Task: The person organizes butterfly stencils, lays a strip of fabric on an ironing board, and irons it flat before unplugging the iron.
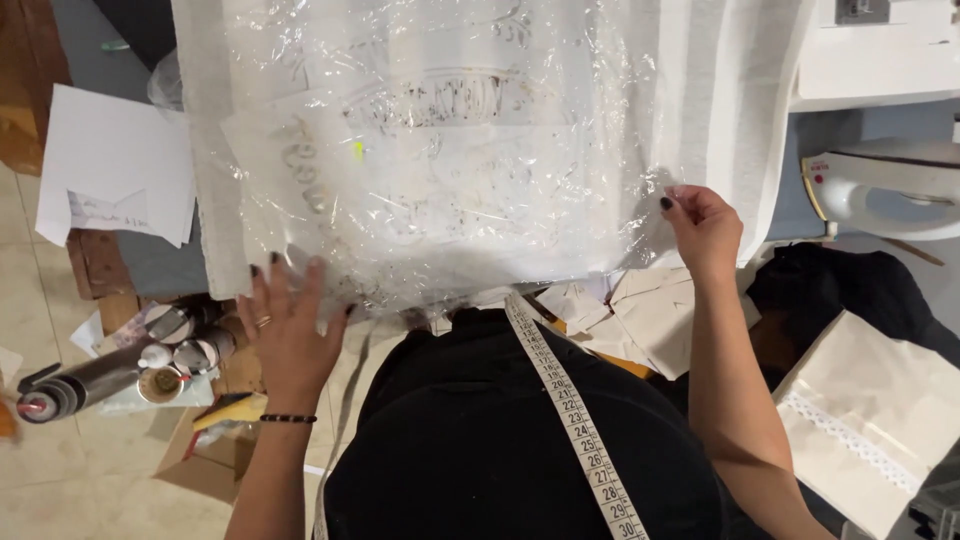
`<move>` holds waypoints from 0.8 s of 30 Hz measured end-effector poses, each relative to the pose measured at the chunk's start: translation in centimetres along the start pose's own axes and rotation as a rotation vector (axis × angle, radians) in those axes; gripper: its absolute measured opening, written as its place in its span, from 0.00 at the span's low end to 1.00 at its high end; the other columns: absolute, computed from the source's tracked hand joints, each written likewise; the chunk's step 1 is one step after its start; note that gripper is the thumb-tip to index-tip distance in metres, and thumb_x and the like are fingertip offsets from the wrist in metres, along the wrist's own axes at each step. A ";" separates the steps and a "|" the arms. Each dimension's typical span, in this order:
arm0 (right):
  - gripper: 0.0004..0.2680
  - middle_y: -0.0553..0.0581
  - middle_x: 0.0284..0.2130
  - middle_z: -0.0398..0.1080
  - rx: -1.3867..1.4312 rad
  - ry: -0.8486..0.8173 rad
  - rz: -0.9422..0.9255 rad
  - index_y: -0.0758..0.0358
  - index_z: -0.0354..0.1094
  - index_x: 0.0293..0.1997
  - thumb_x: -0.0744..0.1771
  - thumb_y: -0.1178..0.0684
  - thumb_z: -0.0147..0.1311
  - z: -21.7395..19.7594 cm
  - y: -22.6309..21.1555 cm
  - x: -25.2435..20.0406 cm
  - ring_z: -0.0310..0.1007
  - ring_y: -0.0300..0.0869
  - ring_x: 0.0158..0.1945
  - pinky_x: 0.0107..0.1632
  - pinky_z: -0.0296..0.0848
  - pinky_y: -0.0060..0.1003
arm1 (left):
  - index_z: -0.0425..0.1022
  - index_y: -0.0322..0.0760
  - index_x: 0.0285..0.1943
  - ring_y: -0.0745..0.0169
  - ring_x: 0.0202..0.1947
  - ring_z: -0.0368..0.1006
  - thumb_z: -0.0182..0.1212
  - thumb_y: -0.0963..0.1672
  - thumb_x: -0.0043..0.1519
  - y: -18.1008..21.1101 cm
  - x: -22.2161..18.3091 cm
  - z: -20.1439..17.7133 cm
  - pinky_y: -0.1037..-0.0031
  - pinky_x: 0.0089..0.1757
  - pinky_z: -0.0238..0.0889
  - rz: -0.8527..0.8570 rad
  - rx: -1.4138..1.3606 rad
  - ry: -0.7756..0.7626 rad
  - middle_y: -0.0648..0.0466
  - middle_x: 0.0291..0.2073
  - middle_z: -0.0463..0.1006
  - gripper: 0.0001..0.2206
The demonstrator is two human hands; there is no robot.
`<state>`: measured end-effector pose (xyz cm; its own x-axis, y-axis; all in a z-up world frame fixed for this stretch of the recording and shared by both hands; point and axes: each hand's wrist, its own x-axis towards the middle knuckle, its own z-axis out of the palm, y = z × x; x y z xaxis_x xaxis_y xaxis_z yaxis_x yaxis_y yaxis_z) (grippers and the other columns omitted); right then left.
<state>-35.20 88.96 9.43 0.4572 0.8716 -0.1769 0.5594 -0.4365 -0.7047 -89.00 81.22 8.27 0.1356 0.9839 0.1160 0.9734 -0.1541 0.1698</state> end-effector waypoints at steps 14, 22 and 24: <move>0.04 0.56 0.29 0.73 0.198 0.205 -0.147 0.65 0.73 0.48 0.74 0.59 0.52 1.7 -2.3 0.0 0.71 0.37 0.30 0.38 0.74 0.30 | 0.66 0.29 0.72 0.18 0.54 0.69 0.64 0.44 0.64 2.1 2.3 -2.8 0.45 0.51 0.68 -0.628 -0.743 0.035 0.22 0.52 0.73 0.27; 0.03 0.59 0.40 0.73 0.052 0.231 -0.217 0.64 0.70 0.45 0.71 0.60 0.61 1.0 -0.7 -5.5 0.72 0.41 0.37 0.39 0.72 0.31 | 0.72 0.35 0.66 0.38 0.39 0.78 0.66 0.43 0.68 -6.9 7.2 2.5 0.55 0.38 0.71 -0.420 -0.607 0.148 0.39 0.38 0.79 0.18; 0.05 0.60 0.46 0.71 -0.089 0.250 -0.340 0.65 0.73 0.40 0.69 0.61 0.66 0.6 -1.9 -6.6 0.69 0.45 0.40 0.42 0.71 0.34 | 0.75 0.35 0.63 0.46 0.35 0.78 0.69 0.42 0.68 -6.8 8.8 1.1 0.61 0.35 0.72 -0.400 -0.565 0.209 0.44 0.35 0.78 0.15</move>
<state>-39.66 84.21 11.52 0.3838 0.8931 0.2348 0.7595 -0.1606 -0.6304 -94.19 91.01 7.06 -0.3048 0.9455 0.1145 0.6889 0.1358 0.7120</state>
